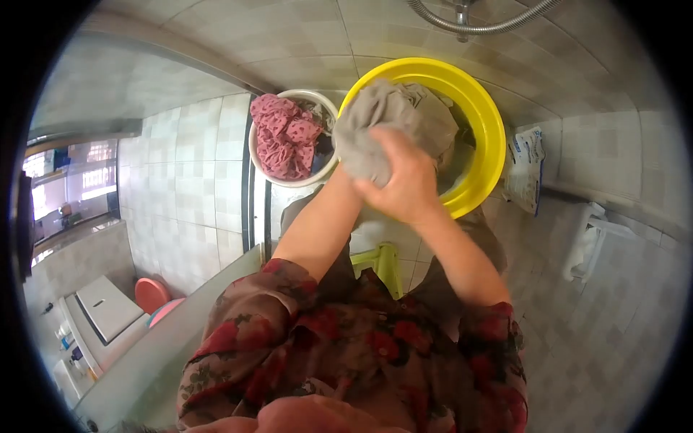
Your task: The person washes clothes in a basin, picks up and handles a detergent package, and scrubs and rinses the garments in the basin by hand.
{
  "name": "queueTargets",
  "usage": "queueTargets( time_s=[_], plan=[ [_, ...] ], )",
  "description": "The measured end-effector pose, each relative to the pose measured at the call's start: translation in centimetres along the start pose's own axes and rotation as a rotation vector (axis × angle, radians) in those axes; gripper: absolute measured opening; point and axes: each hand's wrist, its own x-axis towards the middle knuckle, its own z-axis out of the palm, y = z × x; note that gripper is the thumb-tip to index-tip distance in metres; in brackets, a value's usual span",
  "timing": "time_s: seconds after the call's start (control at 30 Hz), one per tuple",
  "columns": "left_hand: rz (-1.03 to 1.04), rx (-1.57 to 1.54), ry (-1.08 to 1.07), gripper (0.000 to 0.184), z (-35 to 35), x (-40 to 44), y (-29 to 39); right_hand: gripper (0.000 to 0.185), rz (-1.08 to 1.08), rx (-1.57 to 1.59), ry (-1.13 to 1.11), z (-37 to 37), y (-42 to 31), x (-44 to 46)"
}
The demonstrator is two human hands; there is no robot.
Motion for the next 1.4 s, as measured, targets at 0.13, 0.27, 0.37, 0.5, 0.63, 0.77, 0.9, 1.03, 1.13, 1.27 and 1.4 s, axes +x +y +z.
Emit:
queueTargets(
  time_s=[0.13, 0.27, 0.37, 0.5, 0.63, 0.77, 0.9, 1.03, 1.13, 1.27, 1.4],
  plan=[
    [-0.026, -0.059, -0.051, 0.029, 0.5, -1.2, -0.7, 0.050, 0.247, -0.197, 0.261, -0.1, 7.0, 2.6],
    [-0.220, 0.097, 0.111, 0.037, 2.8, -2.8, -1.0, 0.035, 0.323, -0.376, 0.398, -3.7, 9.3, 3.5],
    [-0.092, 0.302, 0.220, 0.044, 4.1, -2.4, 1.1, 0.034, 0.585, -0.109, 0.358, -6.5, 13.4, 2.8],
    [-0.083, 0.239, 0.242, 0.063, 3.4, -1.4, 1.7, 0.046, 0.921, 1.244, 0.437, -7.3, 10.7, 3.4],
    [-0.228, -0.055, -0.112, 0.062, -1.4, 1.7, 1.0, 0.058, 0.466, 0.801, 0.036, -2.2, 4.0, 2.1],
    [-0.140, -0.218, -0.225, 0.043, -0.5, -0.4, 0.6, 0.061, 0.078, 0.326, -0.089, 0.7, 0.0, 0.3],
    [-0.189, -0.029, 0.018, 0.035, 0.5, -2.3, -0.8, 0.045, 0.007, -0.164, 0.262, 1.1, 5.3, 2.9],
    [-0.217, 0.133, 0.142, 0.031, 1.3, -2.8, -1.0, 0.041, 0.339, -0.232, 0.298, -1.4, 8.1, 3.4],
    [-0.051, 0.025, -0.050, 0.029, -2.4, 1.3, -1.3, 0.049, 0.209, 0.005, 0.212, 0.5, 4.7, 1.5],
    [0.280, -0.189, -0.688, 0.029, -7.8, 5.4, -0.8, 0.050, -0.009, 0.026, 0.097, 2.1, 1.9, 0.1],
    [-0.067, -0.047, -0.021, 0.034, 1.7, -1.9, -0.1, 0.038, 0.258, -0.220, 0.378, 0.1, 6.9, 4.1]
  ],
)
